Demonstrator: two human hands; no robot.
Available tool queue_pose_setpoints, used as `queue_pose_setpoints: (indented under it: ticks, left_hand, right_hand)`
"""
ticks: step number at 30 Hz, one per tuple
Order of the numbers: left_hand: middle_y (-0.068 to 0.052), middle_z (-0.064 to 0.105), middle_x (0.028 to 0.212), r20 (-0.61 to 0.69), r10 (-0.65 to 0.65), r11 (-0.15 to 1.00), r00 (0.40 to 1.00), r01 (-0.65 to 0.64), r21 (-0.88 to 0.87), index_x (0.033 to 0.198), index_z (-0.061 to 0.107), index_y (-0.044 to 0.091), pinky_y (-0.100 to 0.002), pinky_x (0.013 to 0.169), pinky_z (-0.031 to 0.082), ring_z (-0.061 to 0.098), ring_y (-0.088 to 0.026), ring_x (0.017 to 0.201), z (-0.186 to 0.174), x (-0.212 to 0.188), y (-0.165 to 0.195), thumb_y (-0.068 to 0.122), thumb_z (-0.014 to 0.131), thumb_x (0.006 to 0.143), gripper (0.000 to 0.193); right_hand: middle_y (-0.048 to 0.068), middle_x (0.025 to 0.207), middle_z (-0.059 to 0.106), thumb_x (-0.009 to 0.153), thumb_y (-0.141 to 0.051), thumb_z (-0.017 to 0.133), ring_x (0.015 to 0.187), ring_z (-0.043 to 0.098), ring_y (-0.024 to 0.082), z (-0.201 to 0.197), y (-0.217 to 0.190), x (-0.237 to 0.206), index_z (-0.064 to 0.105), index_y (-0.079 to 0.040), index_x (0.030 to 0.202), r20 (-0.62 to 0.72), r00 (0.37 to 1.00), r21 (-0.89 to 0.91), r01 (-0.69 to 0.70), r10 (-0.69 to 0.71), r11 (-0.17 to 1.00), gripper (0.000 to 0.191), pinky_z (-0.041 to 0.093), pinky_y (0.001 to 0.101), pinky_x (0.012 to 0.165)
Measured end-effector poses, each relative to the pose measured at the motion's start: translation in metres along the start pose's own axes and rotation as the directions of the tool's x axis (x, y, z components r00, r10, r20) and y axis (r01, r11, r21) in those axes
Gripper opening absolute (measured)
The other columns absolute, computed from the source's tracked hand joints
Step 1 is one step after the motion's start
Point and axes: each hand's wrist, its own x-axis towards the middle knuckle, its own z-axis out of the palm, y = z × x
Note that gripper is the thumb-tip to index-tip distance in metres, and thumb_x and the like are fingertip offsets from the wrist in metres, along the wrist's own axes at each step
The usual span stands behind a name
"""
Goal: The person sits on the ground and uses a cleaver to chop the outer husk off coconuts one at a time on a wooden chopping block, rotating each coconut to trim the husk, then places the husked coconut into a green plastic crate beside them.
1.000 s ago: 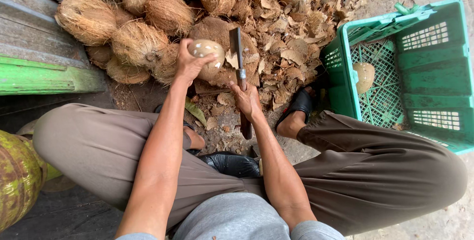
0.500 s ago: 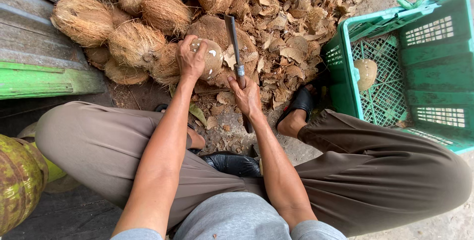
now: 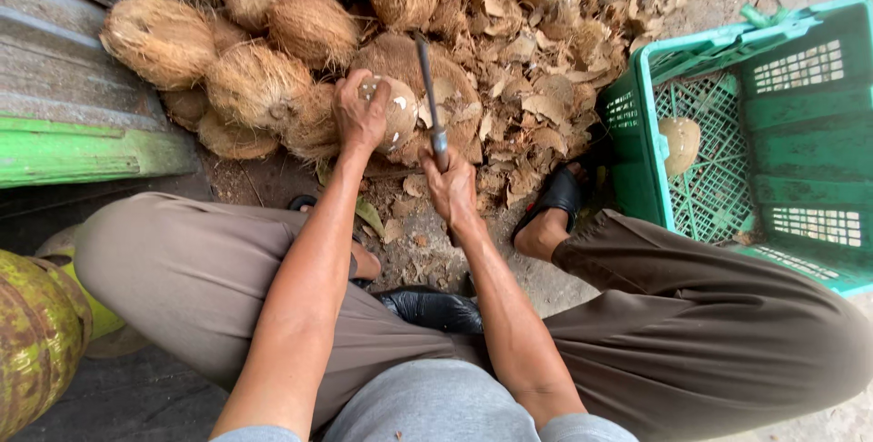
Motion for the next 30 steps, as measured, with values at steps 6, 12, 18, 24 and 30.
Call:
queue_pose_setpoints:
  ticks: [6, 12, 18, 24, 30]
  left_hand:
    - [-0.007, 0.064, 0.118, -0.021, 0.538, 0.77, 0.843, -0.481, 0.419, 0.105, 0.071, 0.027, -0.04, 0.089, 0.056, 0.062, -0.027, 0.116, 0.006, -0.002, -0.011, 0.039, 0.052, 0.115, 0.025]
    - [-0.013, 0.063, 0.106, -0.028, 0.002, 0.996, 1.0, -0.004, -0.087, 0.102, 0.068, 0.01, -0.044, 0.077, 0.052, 0.061, -0.026, 0.097, -0.001, 0.001, 0.001, 0.05, 0.063, 0.094, 0.041]
    - [-0.011, 0.059, 0.103, -0.085, 0.035, 0.999, 0.996, -0.031, 0.038, 0.109, 0.064, 0.014, -0.044, 0.076, 0.053, 0.061, -0.026, 0.094, 0.0, -0.001, -0.001, 0.047, 0.056, 0.094, 0.037]
    - [-0.009, 0.059, 0.105, -0.066, 0.008, 1.0, 0.998, -0.009, -0.006, 0.103, 0.066, 0.013, -0.042, 0.071, 0.053, 0.059, -0.025, 0.095, 0.002, -0.007, -0.01, 0.059, 0.057, 0.092, 0.048]
    - [-0.01, 0.057, 0.107, -0.075, 0.051, 0.999, 0.996, -0.05, 0.005, 0.112, 0.065, 0.013, -0.042, 0.07, 0.052, 0.058, -0.024, 0.092, 0.006, -0.01, -0.007, 0.056, 0.063, 0.089, 0.05]
  right_hand:
    - [0.002, 0.06, 0.053, 0.097, -0.043, 0.061, 0.049, 0.046, 0.013, -0.008, 0.004, 0.006, 0.054, -0.013, 0.076, 0.046, 0.995, -0.163, -0.085, 0.093, 0.983, 0.037, 0.042, 0.0378, 0.045]
    - [0.001, 0.062, 0.051, 0.101, -0.048, 0.063, 0.05, 0.043, 0.013, -0.001, 0.002, 0.005, 0.048, -0.011, 0.073, -0.024, 0.997, -0.029, 0.073, -0.074, 0.997, 0.049, 0.042, 0.0374, 0.045]
    - [0.001, 0.061, 0.056, 0.097, -0.045, 0.059, 0.045, 0.044, 0.013, -0.001, 0.0, 0.008, 0.055, -0.02, 0.072, 0.08, 0.984, -0.172, -0.141, 0.157, 0.975, 0.036, 0.04, 0.0359, 0.04]
    - [0.0, 0.06, 0.052, 0.1, -0.046, 0.062, 0.046, 0.042, 0.01, -0.006, -0.012, -0.003, 0.049, -0.015, 0.074, 0.009, 0.999, -0.036, -0.031, 0.031, 0.999, 0.043, 0.04, 0.0314, 0.04]
    - [-0.001, 0.06, 0.053, 0.098, -0.038, 0.056, 0.044, 0.041, 0.011, 0.001, -0.014, -0.005, 0.056, -0.02, 0.077, 0.089, 0.991, 0.01, -0.098, 0.097, 0.995, 0.028, 0.039, 0.0344, 0.038]
